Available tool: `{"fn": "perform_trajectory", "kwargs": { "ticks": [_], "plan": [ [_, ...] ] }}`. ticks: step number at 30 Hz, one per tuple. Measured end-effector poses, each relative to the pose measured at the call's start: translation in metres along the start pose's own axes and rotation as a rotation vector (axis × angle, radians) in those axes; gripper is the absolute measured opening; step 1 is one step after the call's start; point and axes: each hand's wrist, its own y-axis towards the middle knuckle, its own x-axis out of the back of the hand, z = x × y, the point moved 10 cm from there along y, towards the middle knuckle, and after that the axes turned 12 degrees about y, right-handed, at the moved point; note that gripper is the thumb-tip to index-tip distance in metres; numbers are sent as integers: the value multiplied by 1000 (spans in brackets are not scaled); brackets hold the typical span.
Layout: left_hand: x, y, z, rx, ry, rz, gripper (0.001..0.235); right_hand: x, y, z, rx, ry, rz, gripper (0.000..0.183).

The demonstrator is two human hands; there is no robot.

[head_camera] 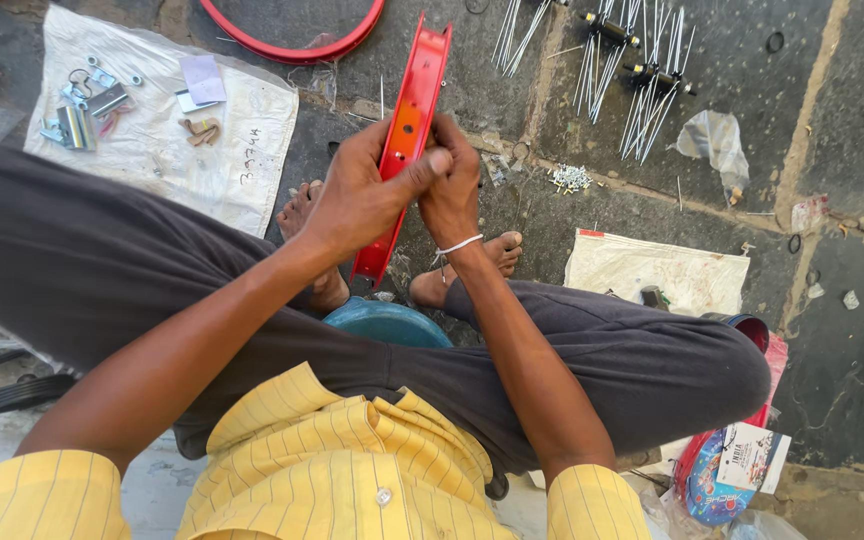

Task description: The person assembles a red bicycle wheel by inserting metal spokes into the hub and rim, then securing them with small metal nipples. The person works on the ground, surrounded by tools and parts, methodically adding spokes and tightening them by hand.

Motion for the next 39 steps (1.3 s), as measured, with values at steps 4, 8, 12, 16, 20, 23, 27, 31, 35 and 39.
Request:
{"fn": "perform_trajectory", "kwargs": {
  "ticks": [4, 8, 12, 16, 20, 23, 27, 31, 35, 39],
  "plan": [
    [20, -13, -66, -104, -10, 43, 39, -17, 9, 67, 40, 234, 30, 23],
    [34, -24, -150, -312, 0, 62, 35, -31, 18, 159, 273, 176, 97, 26],
    [52, -27, -208, -391, 97, -6, 30, -36, 33, 223, 321, 261, 173, 28],
    [69, -20, -242, -355, 303, -86, 35, -36, 46, 266, 245, 443, 190, 24],
    [78, -14, -242, -287, 199, -39, 28, -48, 47, 265, 270, 411, 115, 25],
    [71, -11, -229, -383, -127, 95, 24, -58, 45, 241, 281, 402, 121, 23],
    [75, -4, -184, -309, -182, 106, 30, -62, 41, 195, 262, 168, 74, 26],
    [80, -6, -145, -142, -148, 47, 32, -69, 37, 169, 253, 284, 176, 28],
    [92, -8, -162, -337, 5, -10, 35, -75, 42, 175, 239, 254, 134, 28],
    [93, -9, -152, -302, -31, 30, 39, -73, 41, 160, 48, 384, 49, 27]
  ]
}}
